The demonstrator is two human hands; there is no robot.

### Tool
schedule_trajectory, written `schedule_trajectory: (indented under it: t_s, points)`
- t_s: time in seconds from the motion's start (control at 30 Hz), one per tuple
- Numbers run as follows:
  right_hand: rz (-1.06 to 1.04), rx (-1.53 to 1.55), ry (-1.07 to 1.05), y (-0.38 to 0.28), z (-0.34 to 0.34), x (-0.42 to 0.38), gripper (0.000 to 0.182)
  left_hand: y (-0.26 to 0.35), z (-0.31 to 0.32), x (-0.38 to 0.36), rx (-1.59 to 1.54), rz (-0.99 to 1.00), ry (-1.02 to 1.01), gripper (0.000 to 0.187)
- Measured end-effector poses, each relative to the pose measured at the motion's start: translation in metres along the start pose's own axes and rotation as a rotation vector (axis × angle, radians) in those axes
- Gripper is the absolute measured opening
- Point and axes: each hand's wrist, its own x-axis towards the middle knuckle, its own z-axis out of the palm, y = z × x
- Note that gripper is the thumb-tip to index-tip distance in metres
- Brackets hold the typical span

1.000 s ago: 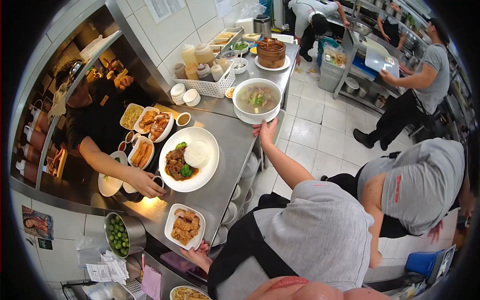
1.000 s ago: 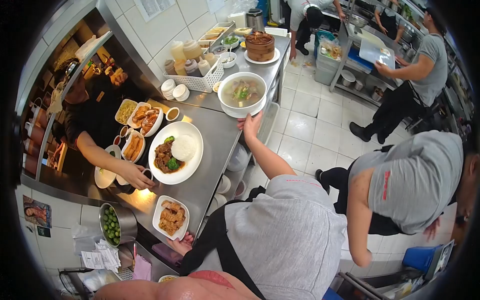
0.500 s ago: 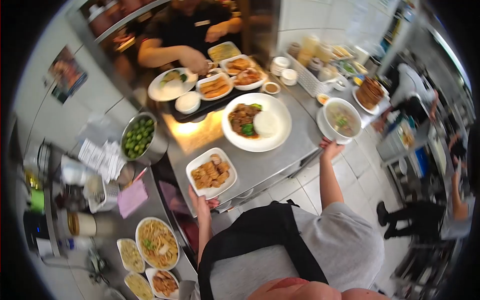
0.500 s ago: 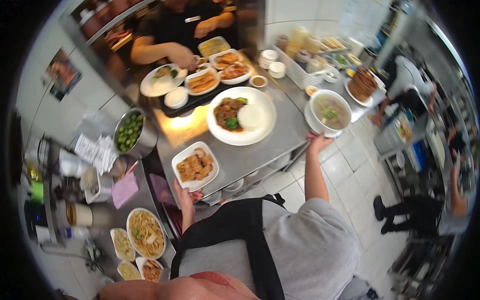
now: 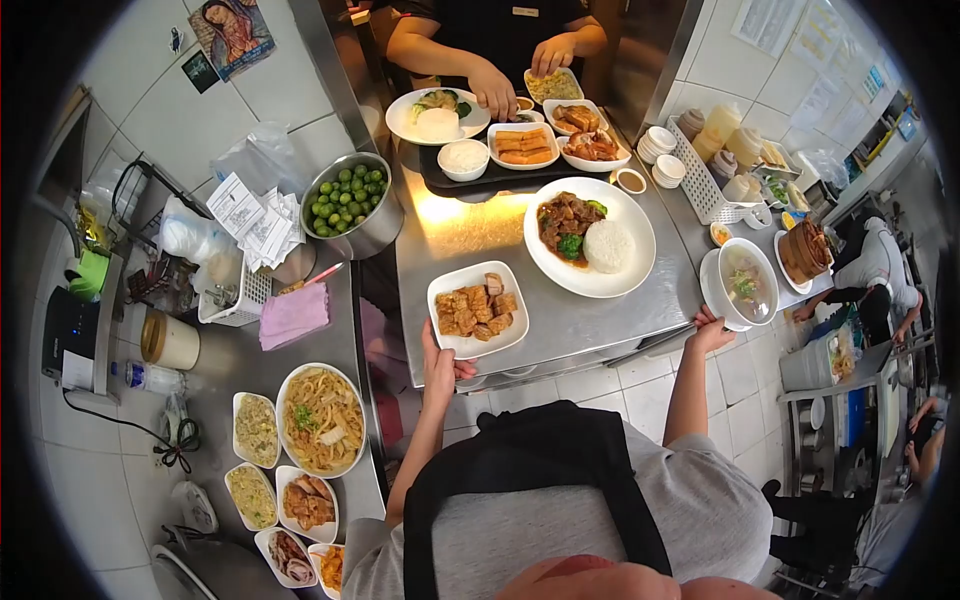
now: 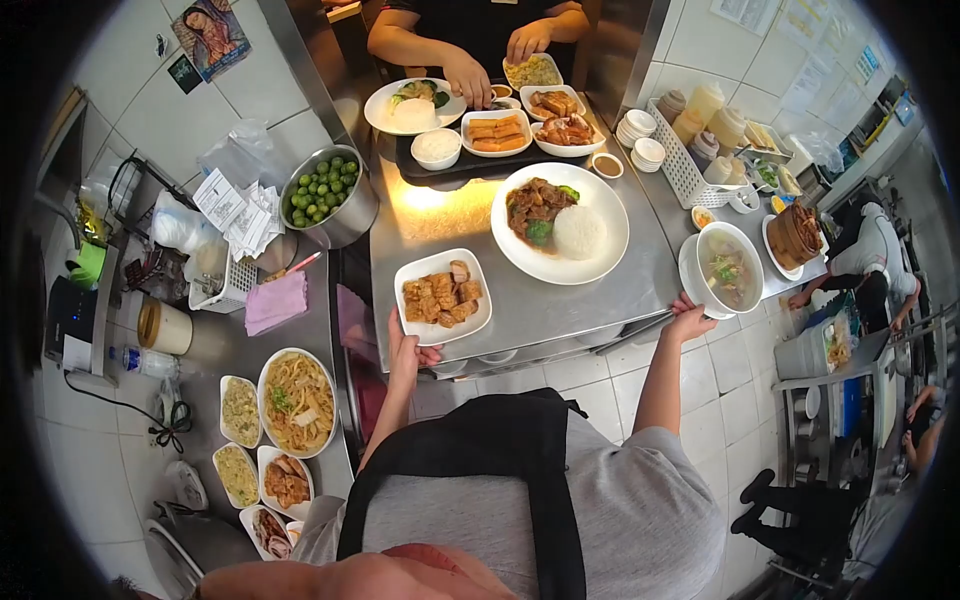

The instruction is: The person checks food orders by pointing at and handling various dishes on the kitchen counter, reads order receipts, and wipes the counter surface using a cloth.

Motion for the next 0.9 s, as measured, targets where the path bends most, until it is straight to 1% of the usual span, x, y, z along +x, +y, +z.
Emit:
schedule_trajectory:
  t_s: [0.07, 0.13, 0.23, 0.33, 0.63, 0.7, 0.77, 0.83, 0.9]
  points:
    - [-0.003, -0.01, 0.011, 0.001, 0.0, -0.001, 0.021, -0.003, -0.001, 0.001, -0.001, -0.007, -0.003, 0.065]
    - [0.04, -0.008, -0.025, 0.002, -0.001, 0.003, 0.031, -0.003, -0.001, 0.001, -0.001, -0.011, -0.006, 0.065]
    - [0.007, 0.002, -0.053, 0.006, -0.003, 0.005, 0.031, -0.001, -0.001, 0.0, 0.01, -0.011, -0.006, 0.065]
    - [0.017, 0.019, -0.023, 0.006, -0.002, 0.004, 0.03, -0.003, -0.001, 0.001, -0.013, -0.015, -0.008, 0.065]
    - [-0.005, -0.007, -0.032, 0.01, -0.004, 0.007, 0.03, -0.003, -0.003, 0.002, -0.003, 0.004, -0.019, 0.064]
    - [-0.001, 0.027, -0.033, 0.012, -0.004, 0.009, 0.03, -0.002, -0.002, 0.001, -0.004, -0.019, -0.023, 0.064]
    - [0.018, 0.005, 0.013, 0.013, -0.004, 0.009, 0.032, -0.001, -0.002, 0.0, 0.005, 0.017, -0.016, 0.064]
    - [0.029, -0.005, 0.046, 0.013, -0.003, 0.008, 0.035, -0.004, -0.002, 0.001, 0.003, -0.002, -0.026, 0.064]
    - [0.02, 0.014, 0.001, 0.012, -0.006, 0.01, 0.035, -0.003, -0.002, 0.001, -0.01, -0.02, -0.013, 0.065]
